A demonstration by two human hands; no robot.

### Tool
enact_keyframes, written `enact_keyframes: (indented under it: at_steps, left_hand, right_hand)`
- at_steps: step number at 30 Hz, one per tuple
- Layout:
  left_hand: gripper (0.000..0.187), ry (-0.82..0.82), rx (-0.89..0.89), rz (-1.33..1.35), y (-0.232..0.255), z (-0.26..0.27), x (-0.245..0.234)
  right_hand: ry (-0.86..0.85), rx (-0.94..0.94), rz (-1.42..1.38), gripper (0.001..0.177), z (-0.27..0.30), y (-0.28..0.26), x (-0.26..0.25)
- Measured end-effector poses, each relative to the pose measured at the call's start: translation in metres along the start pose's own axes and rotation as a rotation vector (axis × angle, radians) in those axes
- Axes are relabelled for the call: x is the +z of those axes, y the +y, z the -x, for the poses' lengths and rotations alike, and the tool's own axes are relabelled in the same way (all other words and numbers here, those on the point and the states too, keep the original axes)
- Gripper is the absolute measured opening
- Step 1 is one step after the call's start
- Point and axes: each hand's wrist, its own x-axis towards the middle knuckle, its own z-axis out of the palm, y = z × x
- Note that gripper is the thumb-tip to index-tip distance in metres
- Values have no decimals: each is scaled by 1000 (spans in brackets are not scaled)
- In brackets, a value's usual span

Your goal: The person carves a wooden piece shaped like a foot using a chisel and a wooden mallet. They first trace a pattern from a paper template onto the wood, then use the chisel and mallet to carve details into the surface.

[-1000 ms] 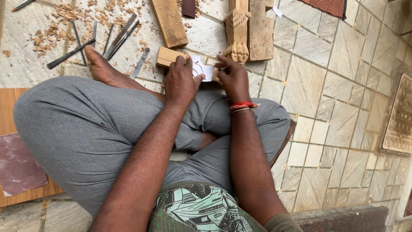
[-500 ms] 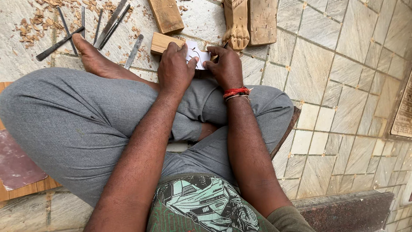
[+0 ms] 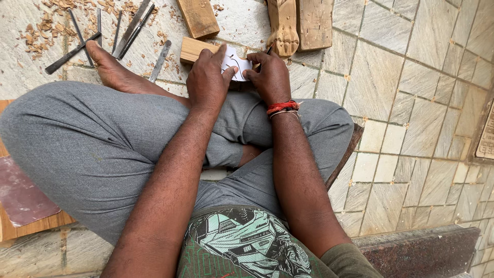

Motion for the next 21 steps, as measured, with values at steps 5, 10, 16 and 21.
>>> enact_keyframes:
  at_steps: [5, 10, 16, 21]
  left_hand:
    - [55, 16, 27, -38, 1, 1, 1]
    - [61, -52, 23, -66, 0, 0, 4]
    - [75, -64, 43, -112, 0, 1, 5]
    - [69, -13, 51, -140, -1, 3, 16]
  right_hand:
    - [-73, -43, -52, 61, 5, -3, -8]
    - [-75, -65, 8, 62, 8, -7, -7]
    - [-60, -134, 6, 58, 11, -11, -9]
    - [-75, -135, 55, 57, 14, -14, -11]
